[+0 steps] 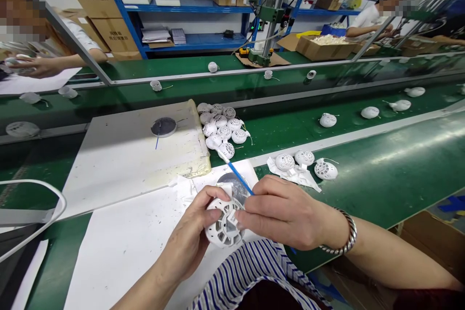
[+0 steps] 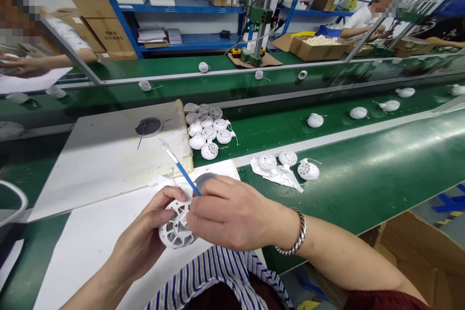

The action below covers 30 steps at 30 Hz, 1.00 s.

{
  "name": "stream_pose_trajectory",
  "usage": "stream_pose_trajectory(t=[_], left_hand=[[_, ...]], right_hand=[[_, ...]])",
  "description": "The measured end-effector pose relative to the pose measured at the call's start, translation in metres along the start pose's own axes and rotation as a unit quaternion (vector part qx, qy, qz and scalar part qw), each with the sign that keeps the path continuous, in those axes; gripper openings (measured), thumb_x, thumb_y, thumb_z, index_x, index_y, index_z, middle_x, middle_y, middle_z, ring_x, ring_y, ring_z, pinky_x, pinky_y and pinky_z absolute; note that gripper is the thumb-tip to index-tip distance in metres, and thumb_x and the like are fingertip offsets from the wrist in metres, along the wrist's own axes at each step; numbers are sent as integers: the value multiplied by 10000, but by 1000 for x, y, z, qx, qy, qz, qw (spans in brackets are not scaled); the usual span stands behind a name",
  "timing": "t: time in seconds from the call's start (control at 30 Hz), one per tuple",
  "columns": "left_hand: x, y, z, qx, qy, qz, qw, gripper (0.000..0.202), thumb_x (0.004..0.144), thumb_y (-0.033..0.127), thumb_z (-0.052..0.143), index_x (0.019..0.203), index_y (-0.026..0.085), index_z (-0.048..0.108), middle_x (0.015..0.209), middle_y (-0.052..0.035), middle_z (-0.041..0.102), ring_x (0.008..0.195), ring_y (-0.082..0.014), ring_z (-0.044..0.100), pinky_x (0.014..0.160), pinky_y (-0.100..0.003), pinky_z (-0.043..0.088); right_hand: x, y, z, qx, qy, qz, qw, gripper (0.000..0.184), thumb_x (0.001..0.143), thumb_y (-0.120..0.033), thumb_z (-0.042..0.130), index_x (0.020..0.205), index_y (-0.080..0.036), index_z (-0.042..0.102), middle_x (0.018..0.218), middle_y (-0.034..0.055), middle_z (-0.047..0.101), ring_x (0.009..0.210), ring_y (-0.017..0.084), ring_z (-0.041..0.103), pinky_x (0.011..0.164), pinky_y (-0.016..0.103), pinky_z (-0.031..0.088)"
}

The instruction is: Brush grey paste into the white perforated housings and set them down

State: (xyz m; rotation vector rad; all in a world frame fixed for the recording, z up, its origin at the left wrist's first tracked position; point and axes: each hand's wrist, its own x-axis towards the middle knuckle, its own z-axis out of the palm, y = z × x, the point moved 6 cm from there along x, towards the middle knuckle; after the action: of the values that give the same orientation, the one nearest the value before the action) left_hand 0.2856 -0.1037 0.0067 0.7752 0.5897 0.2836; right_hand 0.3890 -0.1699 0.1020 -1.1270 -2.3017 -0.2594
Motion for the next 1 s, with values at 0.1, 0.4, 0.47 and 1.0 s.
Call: stream_pose_trajectory(t=[0.1,0.4,0.47,1.0], left_hand=[[-3,5,0,15,67,84,994,194,733,268,614,902,229,527,845,-12,545,642,-118,483,570,-206,391],[-7,1,-3,35,89,116,989,350,671,241,695,943,261,475,880,-3,555,673,-129,504,598,-222,418],[-6,-1,-3,9,79,99,992,333,673,230,688,938,252,488,855,-2,560,645,-120,507,595,-220,415],[-3,-13,-3,-43,55,37,997,202,766,216,615,925,247,495,646,28,503,558,-100,494,561,-217,417]], right_hand=[[-2,-2,3,-9,52,38,998,164,866,-96,446,819,-105,603,723,60,597,677,145,444,568,287,412],[-9,-16,14,1,31,46,998,201,833,-112,529,1015,-36,571,727,58,599,700,153,488,573,301,427],[-10,-19,17,-14,16,42,999,226,827,-118,541,1031,-25,568,714,53,580,691,154,492,580,307,427],[-15,-23,26,-57,30,24,998,251,801,-184,582,1001,-40,629,758,61,598,666,152,487,618,315,445]])
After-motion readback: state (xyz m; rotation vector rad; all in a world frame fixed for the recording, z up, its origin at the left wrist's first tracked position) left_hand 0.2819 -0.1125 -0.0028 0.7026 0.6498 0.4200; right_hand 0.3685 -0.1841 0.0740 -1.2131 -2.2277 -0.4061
